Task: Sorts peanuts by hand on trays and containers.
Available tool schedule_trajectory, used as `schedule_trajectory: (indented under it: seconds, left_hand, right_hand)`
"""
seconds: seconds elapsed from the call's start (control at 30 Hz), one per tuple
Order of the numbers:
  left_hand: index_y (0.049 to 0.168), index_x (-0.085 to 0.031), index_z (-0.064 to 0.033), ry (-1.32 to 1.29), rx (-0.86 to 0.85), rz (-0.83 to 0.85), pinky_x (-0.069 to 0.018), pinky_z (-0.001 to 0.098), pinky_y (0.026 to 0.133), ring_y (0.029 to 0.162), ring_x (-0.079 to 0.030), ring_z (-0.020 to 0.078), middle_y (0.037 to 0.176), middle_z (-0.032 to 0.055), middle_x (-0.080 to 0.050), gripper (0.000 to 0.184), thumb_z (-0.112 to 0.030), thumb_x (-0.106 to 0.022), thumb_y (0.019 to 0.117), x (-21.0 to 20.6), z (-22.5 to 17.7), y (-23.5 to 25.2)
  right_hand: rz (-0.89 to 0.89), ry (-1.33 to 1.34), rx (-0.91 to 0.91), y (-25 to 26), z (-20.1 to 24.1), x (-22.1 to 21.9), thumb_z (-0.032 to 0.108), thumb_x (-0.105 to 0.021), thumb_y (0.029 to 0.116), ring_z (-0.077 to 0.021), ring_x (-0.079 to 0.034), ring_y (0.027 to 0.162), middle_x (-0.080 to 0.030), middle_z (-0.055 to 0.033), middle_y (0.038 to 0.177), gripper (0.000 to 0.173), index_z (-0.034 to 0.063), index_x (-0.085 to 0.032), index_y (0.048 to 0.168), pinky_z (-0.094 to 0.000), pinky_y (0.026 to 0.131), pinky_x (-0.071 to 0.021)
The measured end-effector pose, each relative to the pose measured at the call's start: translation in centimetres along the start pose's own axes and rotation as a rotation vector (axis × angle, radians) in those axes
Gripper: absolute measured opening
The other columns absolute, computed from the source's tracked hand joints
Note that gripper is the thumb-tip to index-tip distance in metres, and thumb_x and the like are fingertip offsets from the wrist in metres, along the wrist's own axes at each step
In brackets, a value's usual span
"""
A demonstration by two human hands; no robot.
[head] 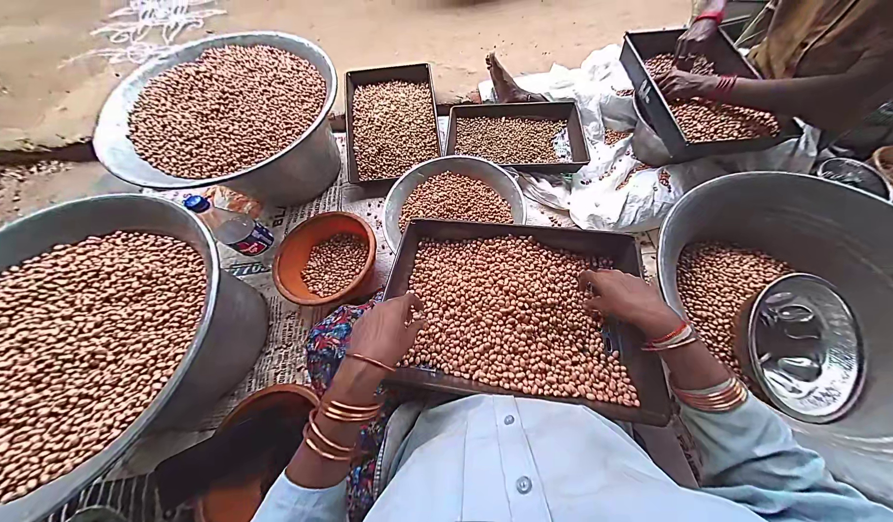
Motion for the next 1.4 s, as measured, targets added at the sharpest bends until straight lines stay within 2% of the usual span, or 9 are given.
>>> schedule_trajectory:
  seconds: [0.13, 0.33, 0.4, 0.47, 0.63, 0.83, 1.07, 1.23, 1.4]
  left_hand:
    - [0.136, -0.059, 0.0010, 0.176, -0.017, 0.271, -0.0468, 0.0596, 0.103, 0.126, -0.060, 0.0417, 0.135, 0.0244, -0.061, 0.047, -0.027, -0.067, 0.0986, -3.9, -4.0, 0.4]
    - [0.132, -0.055, 0.0083, -0.101, -0.248, 0.335, -0.0459, 0.0589, 0.103, 0.121, -0.061, 0.0429, 0.124, 0.0289, -0.063, 0.044, -0.010, -0.067, 0.0926, -5.9, -7.4, 0.5]
    - [0.139, -0.053, 0.0087, -0.381, -0.307, 0.278, -0.0440, 0.0551, 0.108, 0.125, -0.059, 0.0387, 0.130, 0.0284, -0.062, 0.050, -0.007, -0.066, 0.0925, -6.3, -6.4, 1.2]
    - [0.146, -0.046, 0.0090, -0.566, -0.337, 0.195, -0.0426, 0.0493, 0.112, 0.128, -0.058, 0.0346, 0.136, 0.0284, -0.059, 0.054, -0.006, -0.061, 0.0964, -5.7, -5.4, 1.3]
    - [0.140, -0.059, -0.0107, -0.550, -0.347, -0.055, -0.0582, 0.0437, 0.092, 0.104, -0.072, 0.0232, 0.139, 0.0101, -0.064, 0.038, -0.010, -0.055, 0.1031, -4.1, -2.7, 1.2]
    - [0.136, -0.063, -0.0096, -0.495, -0.300, -0.134, -0.0579, 0.0453, 0.091, 0.102, -0.072, 0.0246, 0.130, 0.0097, -0.068, 0.035, -0.014, -0.062, 0.1008, -4.1, -0.6, 0.7]
    - [0.139, -0.054, -0.0067, -0.724, -0.391, 0.131, -0.0594, 0.0332, 0.061, 0.067, -0.069, 0.0156, 0.098, 0.0082, -0.071, 0.047, -0.011, -0.069, 0.0937, -7.1, -3.8, 1.3]
    - [0.141, -0.046, 0.0046, -0.859, -0.454, 0.285, -0.0600, 0.0297, 0.076, 0.082, -0.070, 0.0115, 0.100, 0.0072, -0.069, 0.061, -0.005, -0.073, 0.0866, -8.0, -5.9, 1.0]
    - [0.099, -0.074, -0.0041, -0.526, -0.513, 0.263, -0.0547, 0.0289, 0.063, 0.063, -0.063, 0.0076, 0.082, 0.0008, -0.072, 0.011, -0.004, -0.067, 0.0914, -4.8, -3.2, 1.7]
  right_hand:
    - [0.274, -0.044, 0.167, -1.6, 3.3, -1.6, 0.017, -0.071, 0.0953, -0.0475, -0.062, 0.113, -0.065, -0.0294, 0.115, 0.042, -0.0058, -0.059, 0.128, -0.0650, 0.094, -0.0460]
    - [0.263, 0.192, 0.470, -2.6, 8.3, -2.4, 0.015, -0.074, 0.0925, -0.0434, -0.064, 0.103, -0.064, -0.0274, 0.111, 0.045, -0.0053, -0.054, 0.128, -0.0608, 0.089, -0.0481]
    - [0.186, 0.376, 0.570, -2.0, 8.6, -0.8, 0.017, -0.071, 0.0970, -0.0311, -0.068, 0.102, -0.065, -0.0201, 0.129, 0.049, 0.0051, -0.054, 0.141, -0.0505, 0.090, -0.0535]
    - [-0.042, 0.440, 0.572, -1.0, 8.4, 0.8, 0.016, -0.065, 0.0999, -0.0143, -0.068, 0.086, -0.072, -0.0069, 0.117, 0.027, 0.0104, -0.067, 0.127, -0.0358, 0.078, -0.0563]
    - [-0.547, 0.085, 0.474, 3.1, 6.9, 1.9, 0.007, -0.068, 0.0928, -0.0354, -0.071, 0.083, -0.072, -0.0146, 0.090, 0.011, 0.0080, -0.077, 0.099, -0.0560, 0.067, -0.0541]
    - [-0.355, 0.060, 0.375, 4.5, 7.2, 1.4, 0.018, -0.069, 0.0958, -0.0360, -0.070, 0.095, -0.073, -0.0154, 0.100, 0.016, 0.0075, -0.076, 0.105, -0.0575, 0.077, -0.0526]
    - [-0.233, 0.042, 0.352, 3.4, 7.6, 1.9, 0.020, -0.058, 0.0978, -0.0385, -0.066, 0.106, -0.068, -0.0200, 0.113, 0.026, 0.0030, -0.068, 0.115, -0.0583, 0.083, -0.0490]
    - [-0.148, 0.214, 0.713, -1.6, 11.1, 1.1, 0.021, -0.069, 0.0962, -0.0348, -0.069, 0.091, -0.071, -0.0167, 0.096, 0.024, 0.0032, -0.070, 0.113, -0.0578, 0.078, -0.0509]
    - [-0.245, 0.186, 0.699, -2.1, 9.7, 1.2, 0.015, -0.063, 0.0983, -0.0347, -0.069, 0.094, -0.070, -0.0162, 0.101, 0.022, 0.0051, -0.067, 0.117, -0.0559, 0.077, -0.0519]
Point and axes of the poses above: each hand's wrist, its own y-axis towards the middle knuckle, its own x-axis out of the back of the hand, z = x × y, the point moved 2 cm from there along y, towards the middle knuckle
